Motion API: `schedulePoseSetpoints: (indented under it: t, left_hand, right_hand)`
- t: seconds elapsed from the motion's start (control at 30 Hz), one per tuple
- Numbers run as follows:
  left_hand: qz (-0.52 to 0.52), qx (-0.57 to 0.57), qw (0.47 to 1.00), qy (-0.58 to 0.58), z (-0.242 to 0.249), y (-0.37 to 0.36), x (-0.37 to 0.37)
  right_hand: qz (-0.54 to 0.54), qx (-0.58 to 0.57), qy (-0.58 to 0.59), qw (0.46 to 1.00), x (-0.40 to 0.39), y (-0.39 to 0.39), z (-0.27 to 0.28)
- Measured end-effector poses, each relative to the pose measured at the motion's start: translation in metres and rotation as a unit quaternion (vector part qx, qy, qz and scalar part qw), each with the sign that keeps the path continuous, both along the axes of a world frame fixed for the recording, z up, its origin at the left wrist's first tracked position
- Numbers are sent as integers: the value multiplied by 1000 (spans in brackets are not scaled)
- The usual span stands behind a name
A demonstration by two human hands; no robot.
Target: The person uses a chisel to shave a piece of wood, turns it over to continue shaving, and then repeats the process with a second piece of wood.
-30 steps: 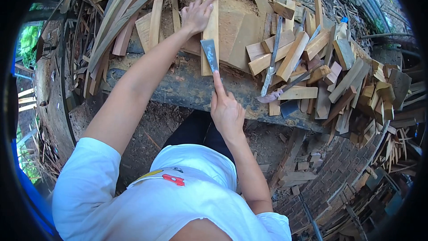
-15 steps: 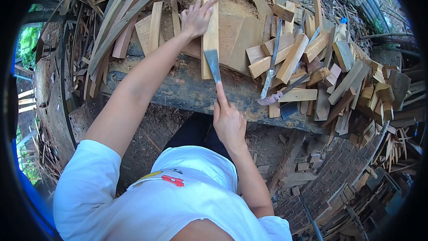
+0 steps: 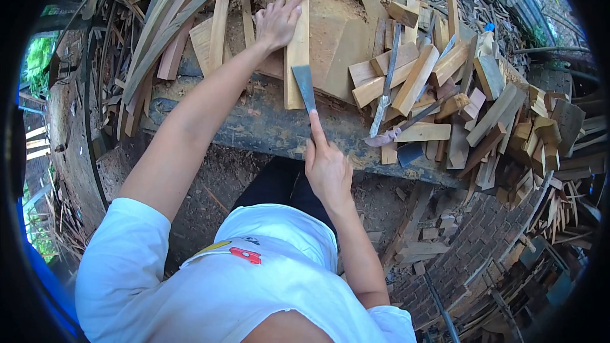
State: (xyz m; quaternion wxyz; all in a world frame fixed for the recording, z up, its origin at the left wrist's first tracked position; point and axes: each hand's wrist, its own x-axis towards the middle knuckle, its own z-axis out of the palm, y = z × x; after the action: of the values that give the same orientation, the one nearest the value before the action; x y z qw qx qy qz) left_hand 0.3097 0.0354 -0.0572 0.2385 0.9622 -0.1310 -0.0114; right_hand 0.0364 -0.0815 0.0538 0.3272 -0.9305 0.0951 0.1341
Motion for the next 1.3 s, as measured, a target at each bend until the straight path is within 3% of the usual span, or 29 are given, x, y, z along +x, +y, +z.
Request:
schedulePoseSetpoints:
  t: [0.13, 0.23, 0.33, 0.4, 0.43, 0.5, 0.53, 0.6, 0.63, 0.67, 0.73, 0.77, 0.9, 0.97, 1.0, 1.03, 1.07, 1.1, 1.13, 1.17, 1.23, 1.3]
  left_hand:
    - [4, -10, 1000, 16, 6, 3, 3]
    - [-18, -28, 993, 113, 15, 7, 10]
    - [-52, -96, 975, 194, -1, 21, 40]
    - [-76, -118, 980, 141, 1, 30, 48]
    - [-148, 32, 987, 59, 22, 31, 45]
    - [-275, 314, 906, -68, 70, 22, 31]
    - [-277, 312, 906, -70, 70, 19, 34]
    - [-377, 379, 838, -111, 63, 16, 46]
    - [-394, 301, 845, -201, 58, 17, 52]
    - [-396, 300, 843, -207, 54, 14, 59]
    - [-443, 431, 750, -235, 75, 3, 59]
    - [-472, 428, 724, -265, 87, 4, 56]
    - [-533, 451, 682, -217, 141, 29, 34]
    - [-488, 366, 765, -210, 157, 62, 20]
    - [-487, 333, 760, -272, 169, 78, 11]
    - [-465, 337, 782, -241, 180, 93, -2]
    - [-399, 387, 823, -114, 190, 104, -23]
    - [-388, 381, 833, -106, 197, 120, -41]
    - [-326, 346, 880, 24, 184, 135, -57]
    - [-273, 294, 907, 131, 158, 153, -68]
    - [-73, 105, 958, 258, 134, 156, -119]
    - [-12, -39, 969, 244, 102, 148, -154]
  right_hand:
    - [0, -49, 1, 999, 45, -4, -7]
    - [-24, 74, -8, 997, 44, -19, -8]
    - [-76, 104, -1, 992, 8, -34, -6]
    - [-108, 114, 10, 988, -13, -45, 1]
    - [-136, 113, 25, 984, -22, -49, 3]
    - [-171, 110, 5, 979, -36, -55, 2]
    - [-174, 109, 4, 979, -40, -58, 3]
    - [-175, 83, 44, 980, -45, -62, 9]
    - [-178, 82, 40, 980, -48, -64, 7]
    - [-175, 76, 17, 982, -51, -64, 3]
    - [-177, 69, -10, 982, -52, -65, 2]
    - [-179, 71, -13, 981, -51, -64, 5]
    - [-195, 70, -31, 978, -54, -65, 6]
    - [-205, 83, -45, 974, -57, -66, 5]
    - [-214, 91, -57, 971, -59, -67, 4]
    - [-213, 83, -77, 970, -62, -69, -1]
    - [-215, 87, -80, 969, -64, -70, -2]
    - [-209, 85, -75, 971, -66, -71, -2]
    - [-202, 82, -71, 973, -67, -72, -3]
    - [-192, 73, -78, 976, -67, -73, -5]
    - [-185, 68, -87, 977, -68, -72, -8]
    - [-173, 64, -92, 978, -67, -68, -7]
